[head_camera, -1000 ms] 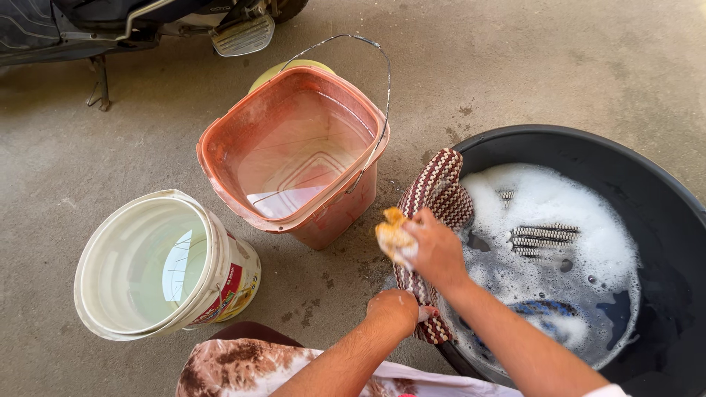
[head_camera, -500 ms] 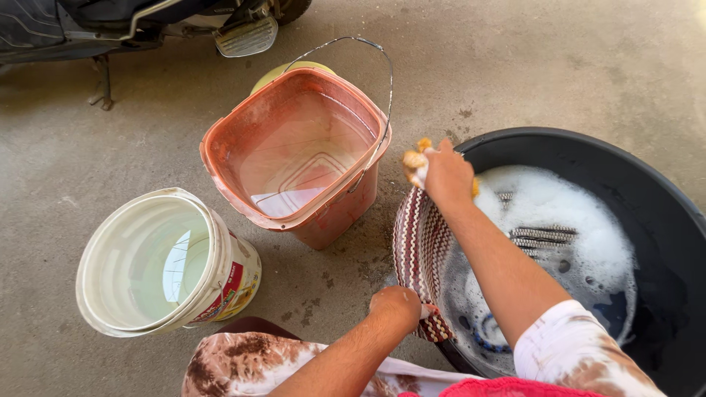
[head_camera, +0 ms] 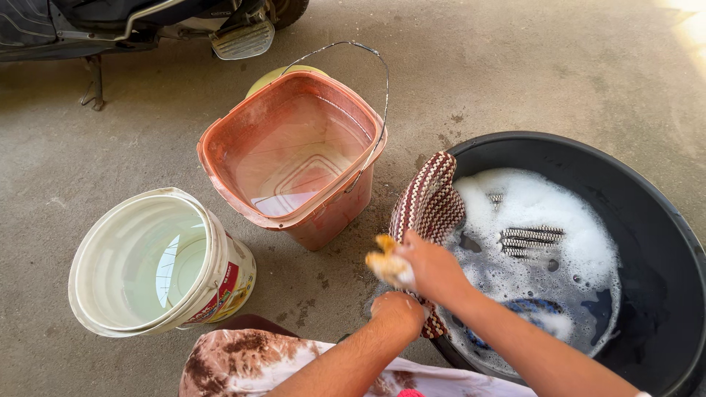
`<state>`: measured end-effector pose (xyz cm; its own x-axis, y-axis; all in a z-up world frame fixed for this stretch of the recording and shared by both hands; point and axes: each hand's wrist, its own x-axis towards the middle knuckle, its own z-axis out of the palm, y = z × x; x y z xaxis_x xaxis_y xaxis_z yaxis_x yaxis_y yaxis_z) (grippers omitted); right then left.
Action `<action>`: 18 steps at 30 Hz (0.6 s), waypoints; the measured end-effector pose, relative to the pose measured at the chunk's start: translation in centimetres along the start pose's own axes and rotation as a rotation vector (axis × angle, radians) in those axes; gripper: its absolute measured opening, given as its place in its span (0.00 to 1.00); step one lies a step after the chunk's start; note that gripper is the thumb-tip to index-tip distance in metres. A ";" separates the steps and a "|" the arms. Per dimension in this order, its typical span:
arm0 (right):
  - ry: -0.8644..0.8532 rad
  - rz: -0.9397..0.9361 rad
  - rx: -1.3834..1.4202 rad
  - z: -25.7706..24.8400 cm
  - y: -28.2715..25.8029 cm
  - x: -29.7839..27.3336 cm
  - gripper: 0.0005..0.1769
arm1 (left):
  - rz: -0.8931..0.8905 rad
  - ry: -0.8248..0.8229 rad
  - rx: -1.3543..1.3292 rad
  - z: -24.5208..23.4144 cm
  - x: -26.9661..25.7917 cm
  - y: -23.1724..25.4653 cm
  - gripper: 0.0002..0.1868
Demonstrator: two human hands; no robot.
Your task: The person washes a patterned mat in a basin of soapy water using a sponge, scrubbing different sections and lifting it to rinse.
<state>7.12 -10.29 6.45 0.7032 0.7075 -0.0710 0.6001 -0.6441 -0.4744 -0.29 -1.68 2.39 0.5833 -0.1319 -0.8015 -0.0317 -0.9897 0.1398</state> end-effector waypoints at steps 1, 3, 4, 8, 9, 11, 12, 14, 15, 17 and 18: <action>0.000 -0.044 0.022 0.1 0.1 -0.9 0.18 | -0.013 0.028 -0.027 0.2 -0.3 0.2 0.18; 0.025 -0.091 0.059 0.2 0.4 -2.4 0.19 | -0.040 0.082 -0.082 0.6 -1.0 0.8 0.17; 0.037 -0.114 0.078 0.2 0.5 -2.7 0.20 | -0.012 0.063 -0.060 0.5 -1.2 0.9 0.18; 0.018 -0.108 0.010 0.1 0.5 -2.3 0.21 | 0.037 0.013 -0.042 0.0 -1.7 0.9 0.18; 0.014 -0.094 -0.005 0.0 0.5 -1.9 0.20 | 0.035 0.008 -0.056 -0.2 -1.8 0.8 0.18; 0.063 -0.119 -0.029 0.3 1.1 -1.1 0.20 | 0.050 0.010 -0.052 -0.4 -1.9 0.9 0.18; 0.116 -0.160 -0.039 0.5 1.6 -0.4 0.20 | 0.057 0.011 -0.051 -0.4 -1.9 0.9 0.18; 0.193 -0.180 -0.071 1.2 2.9 1.2 0.18 | 0.047 -0.007 -0.063 -0.6 -1.9 0.8 0.19; 0.214 -0.162 -0.094 1.4 3.7 2.1 0.15 | 0.044 -0.016 -0.069 -0.7 -1.9 0.9 0.19; 0.244 -0.118 -0.158 1.6 5.5 4.3 0.13 | 0.053 0.010 -0.064 -0.6 -2.0 1.0 0.22; 0.253 -0.092 -0.199 1.5 6.5 5.6 0.12 | 0.055 0.023 -0.062 -0.6 -2.1 1.0 0.24</action>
<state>14.38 -10.02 1.63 0.7002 0.6866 0.1958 0.7105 -0.6430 -0.2860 -1.08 -2.34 4.55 0.6005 -0.1843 -0.7781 -0.0147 -0.9755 0.2197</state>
